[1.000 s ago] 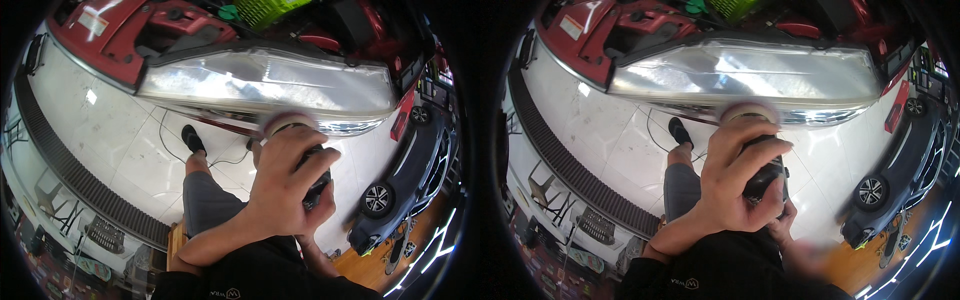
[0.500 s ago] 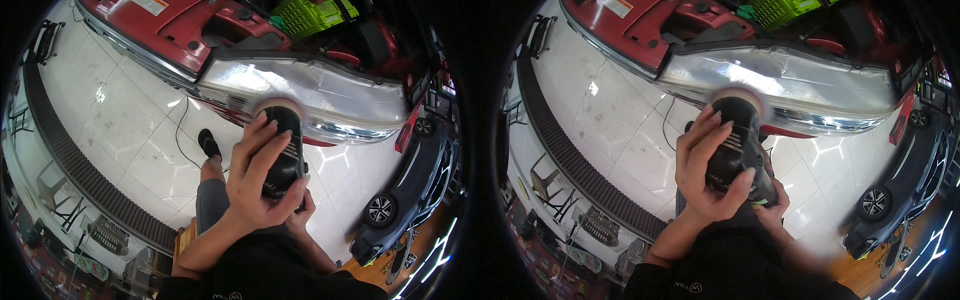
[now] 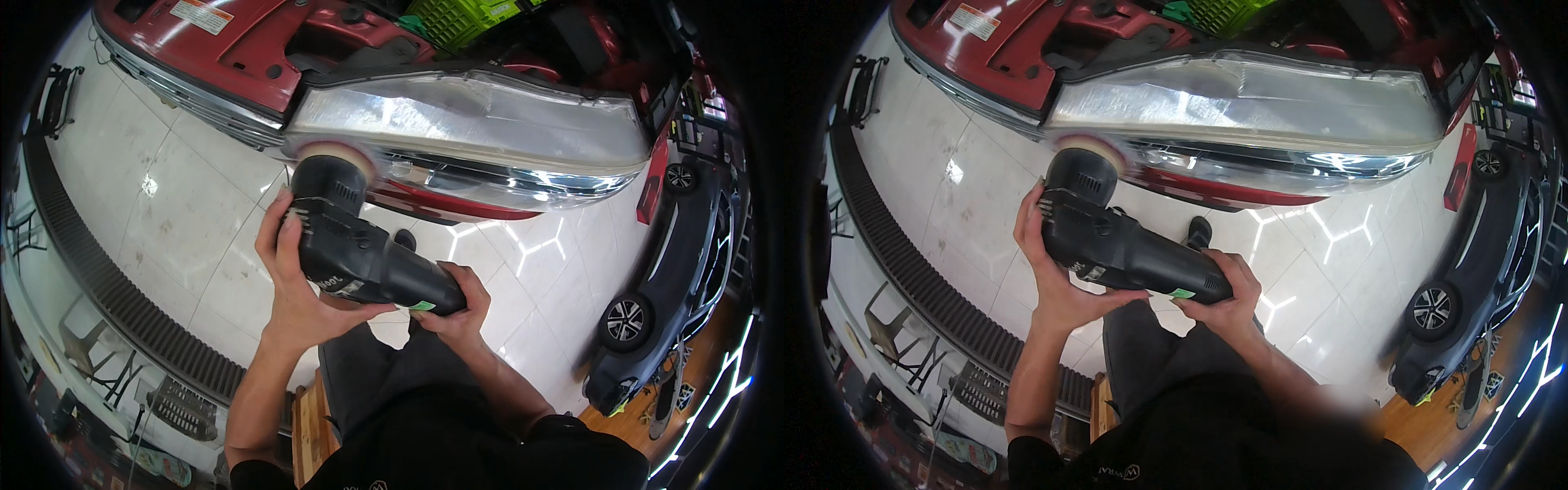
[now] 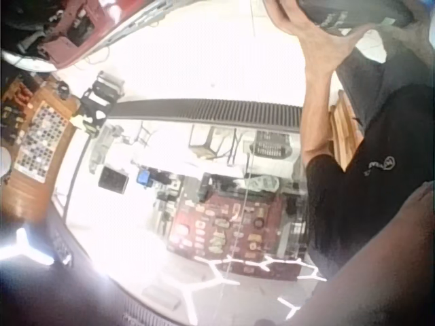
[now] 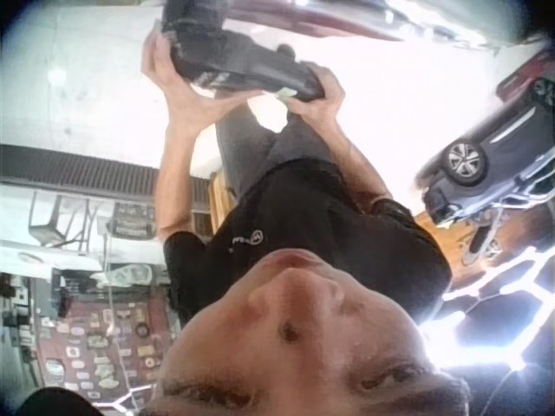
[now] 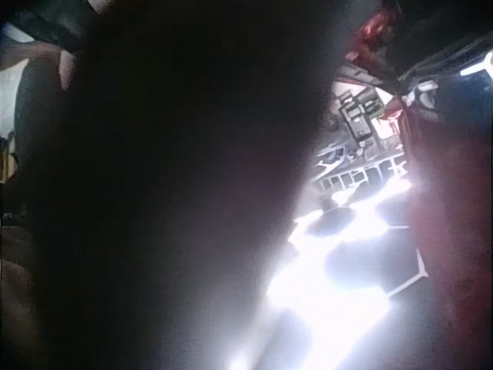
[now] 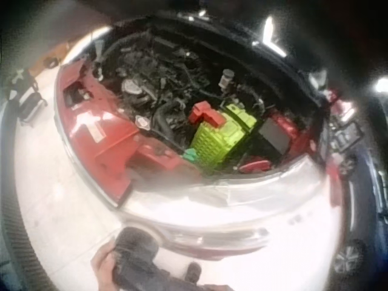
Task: The person uses a polishing machine on a car headlight, then wipes the headlight with a yellow microfiber cloth. They apply a liquid from a spray bottle and continue wiping the headlight surface.
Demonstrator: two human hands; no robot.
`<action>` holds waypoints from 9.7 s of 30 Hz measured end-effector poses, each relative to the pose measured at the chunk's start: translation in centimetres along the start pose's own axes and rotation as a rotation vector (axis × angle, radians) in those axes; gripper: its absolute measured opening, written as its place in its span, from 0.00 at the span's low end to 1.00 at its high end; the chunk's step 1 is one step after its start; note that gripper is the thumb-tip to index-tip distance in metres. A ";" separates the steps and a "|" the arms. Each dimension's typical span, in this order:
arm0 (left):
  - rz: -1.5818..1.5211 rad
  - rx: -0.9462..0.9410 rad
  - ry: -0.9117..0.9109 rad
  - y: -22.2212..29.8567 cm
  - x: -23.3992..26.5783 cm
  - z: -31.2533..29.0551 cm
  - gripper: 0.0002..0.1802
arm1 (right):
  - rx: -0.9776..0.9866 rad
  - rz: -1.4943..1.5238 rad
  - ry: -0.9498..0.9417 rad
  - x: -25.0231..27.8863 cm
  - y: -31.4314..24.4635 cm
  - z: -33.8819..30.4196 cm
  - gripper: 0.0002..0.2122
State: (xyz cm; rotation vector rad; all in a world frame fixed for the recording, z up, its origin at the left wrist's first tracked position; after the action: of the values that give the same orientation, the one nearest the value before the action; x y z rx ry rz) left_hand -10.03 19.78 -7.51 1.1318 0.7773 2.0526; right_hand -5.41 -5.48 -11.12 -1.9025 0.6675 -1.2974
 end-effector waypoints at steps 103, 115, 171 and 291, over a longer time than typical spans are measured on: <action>0.707 0.397 -0.174 -115.4 149.0 23.2 0.21 | -1.222 0.159 -0.367 -89.2 -97.9 21.8 0.19; 0.699 0.434 -0.113 -96.8 134.7 8.5 0.18 | -0.934 0.316 -0.490 -86.8 -88.5 16.1 0.20; -0.197 1.028 0.608 -27.9 84.1 -39.7 0.45 | -0.190 -0.320 -0.478 -95.0 -60.7 -14.2 0.36; -1.022 0.394 -0.793 20.8 15.0 9.6 0.49 | -0.662 0.599 0.270 16.8 -11.4 -31.0 0.11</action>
State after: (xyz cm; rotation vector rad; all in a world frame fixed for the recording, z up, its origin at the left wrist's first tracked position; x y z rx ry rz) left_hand -13.10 20.52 19.67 1.2338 1.0385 0.5502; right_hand -28.18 -19.82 14.39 -1.7767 1.8255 -1.0031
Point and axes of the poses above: each hand's wrist, its own z-axis towards the middle knuckle, its own x-axis out of the back of the hand, y = z × x, the point moved 7 cm from there along z, towards the middle knuckle, and after that the axes turned 11 degrees about -x, right-handed, at the moved point
